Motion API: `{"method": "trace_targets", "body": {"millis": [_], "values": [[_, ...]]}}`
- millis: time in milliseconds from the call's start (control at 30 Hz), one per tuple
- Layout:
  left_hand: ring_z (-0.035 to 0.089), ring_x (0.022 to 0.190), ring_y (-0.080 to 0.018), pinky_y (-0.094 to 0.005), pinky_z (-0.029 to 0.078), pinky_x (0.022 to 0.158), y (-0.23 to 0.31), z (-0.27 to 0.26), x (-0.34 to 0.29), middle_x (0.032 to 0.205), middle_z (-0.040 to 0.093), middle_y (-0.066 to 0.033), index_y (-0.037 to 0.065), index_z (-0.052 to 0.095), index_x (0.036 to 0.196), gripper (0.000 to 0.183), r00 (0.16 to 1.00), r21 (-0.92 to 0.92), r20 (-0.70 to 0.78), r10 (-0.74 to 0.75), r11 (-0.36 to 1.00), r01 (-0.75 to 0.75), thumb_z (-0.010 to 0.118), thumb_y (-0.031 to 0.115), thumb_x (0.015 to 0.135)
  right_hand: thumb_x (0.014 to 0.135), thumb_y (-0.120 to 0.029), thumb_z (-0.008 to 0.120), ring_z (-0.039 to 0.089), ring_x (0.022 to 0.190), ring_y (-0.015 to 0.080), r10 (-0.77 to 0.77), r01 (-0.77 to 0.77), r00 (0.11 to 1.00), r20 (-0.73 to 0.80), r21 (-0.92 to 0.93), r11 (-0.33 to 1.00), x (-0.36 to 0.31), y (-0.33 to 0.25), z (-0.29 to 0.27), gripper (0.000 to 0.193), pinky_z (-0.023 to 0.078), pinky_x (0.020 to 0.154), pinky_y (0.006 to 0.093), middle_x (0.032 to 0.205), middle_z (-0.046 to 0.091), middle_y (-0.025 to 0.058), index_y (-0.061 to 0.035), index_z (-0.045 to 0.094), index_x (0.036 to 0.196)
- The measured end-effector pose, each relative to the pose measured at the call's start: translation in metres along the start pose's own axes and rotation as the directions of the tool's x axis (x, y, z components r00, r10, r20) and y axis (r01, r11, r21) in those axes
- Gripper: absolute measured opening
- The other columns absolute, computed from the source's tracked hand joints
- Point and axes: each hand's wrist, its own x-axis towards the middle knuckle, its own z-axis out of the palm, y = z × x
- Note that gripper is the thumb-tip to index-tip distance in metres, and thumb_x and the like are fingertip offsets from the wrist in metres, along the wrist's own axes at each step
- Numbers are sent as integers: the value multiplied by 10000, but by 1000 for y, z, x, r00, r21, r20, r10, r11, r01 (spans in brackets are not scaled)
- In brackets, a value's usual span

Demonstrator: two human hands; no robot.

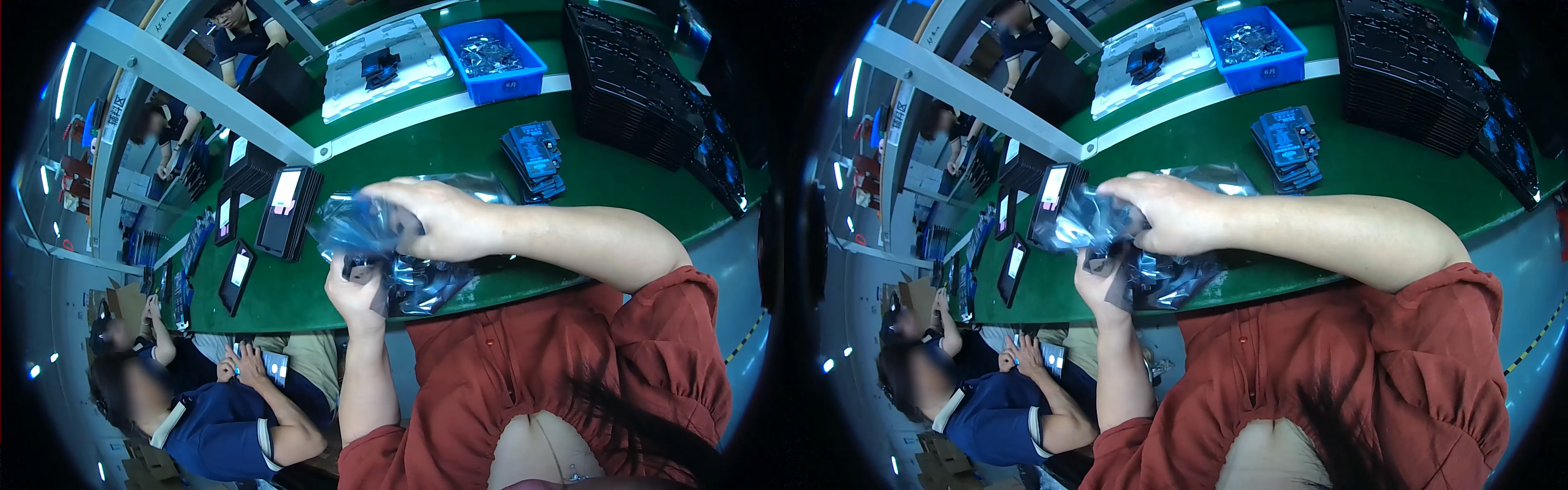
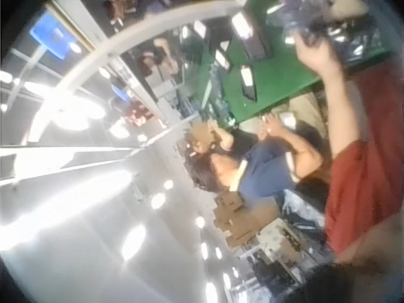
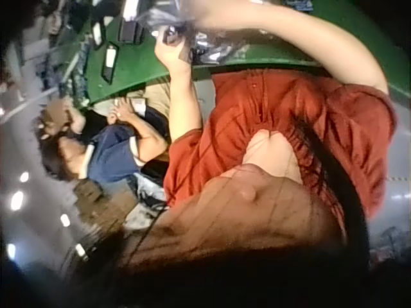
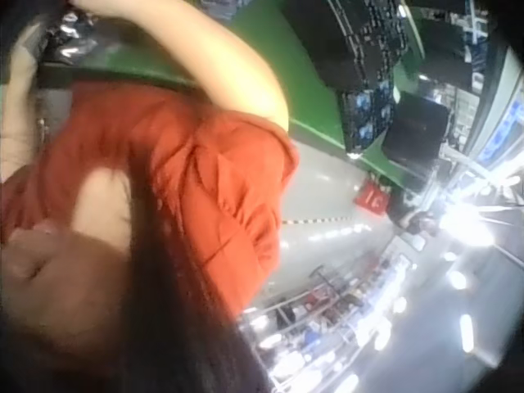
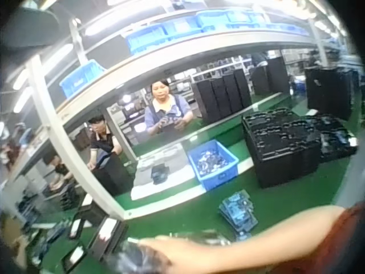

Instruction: The person repeatedly picks up small blue electronic components from a pile, places them into silver anti-static bags, and stacks the sealed packages on the green workbench. The task involves continuous manual handling of the components and packaging materials.

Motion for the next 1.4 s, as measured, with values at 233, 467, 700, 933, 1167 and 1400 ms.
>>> {"method": "trace_targets", "body": {"millis": [233,467,700,933,1167,1400], "values": [[628,837,-170,-294,506,790,1,-12,12,989,652,-115,-60,607,1072,279,986,-310,-34,-163,940,145,650,-54,797,853,-124,639,586,660,115,389,-358,918,-75,262,896,23,11,-19,158,503,595,275,768,643,41,7,651,941],[590,991,-193,-313,504,841,-13,-44,8,1170,578,-132,-12,504,1214,330,963,-338,-130,-238,923,183,543,145,926,793,-141,641,590,670,201,365,-365,931,6,-38,930,1,-1,-53,181,501,619,352,806,626,118,33,614,834],[587,992,-190,-310,502,842,4,-70,-18,1164,578,-127,-9,504,1213,329,966,-524,4,-258,822,222,543,149,927,713,-165,694,487,1135,379,40,106,963,268,-508,855,-73,1,-15,202,395,971,428,1206,525,254,17,648,789],[584,993,-187,-307,500,843,-1,-26,-35,1159,578,-122,-5,504,1212,328,938,-646,225,-263,681,346,543,154,927,708,-55,637,594,932,353,270,-161,948,169,-478,863,-57,7,-16,199,471,809,443,923,607,189,13,620,894],[582,994,-183,-305,497,845,-2,-1,-46,1154,577,-118,-1,504,1211,327,912,-677,308,-272,611,411,543,158,928,764,29,604,617,795,204,299,-311,950,93,171,935,-29,-17,17,208,496,734,326,856,624,149,20,577,970],[579,995,-180,-302,495,846,4,-2,-84,1149,577,-113,3,503,1210,326,878,-671,338,-337,569,477,543,163,929,743,-77,647,631,790,343,202,-209,977,63,458,864,-52,-24,41,208,489,708,394,837,638,193,2,583,924]]}}
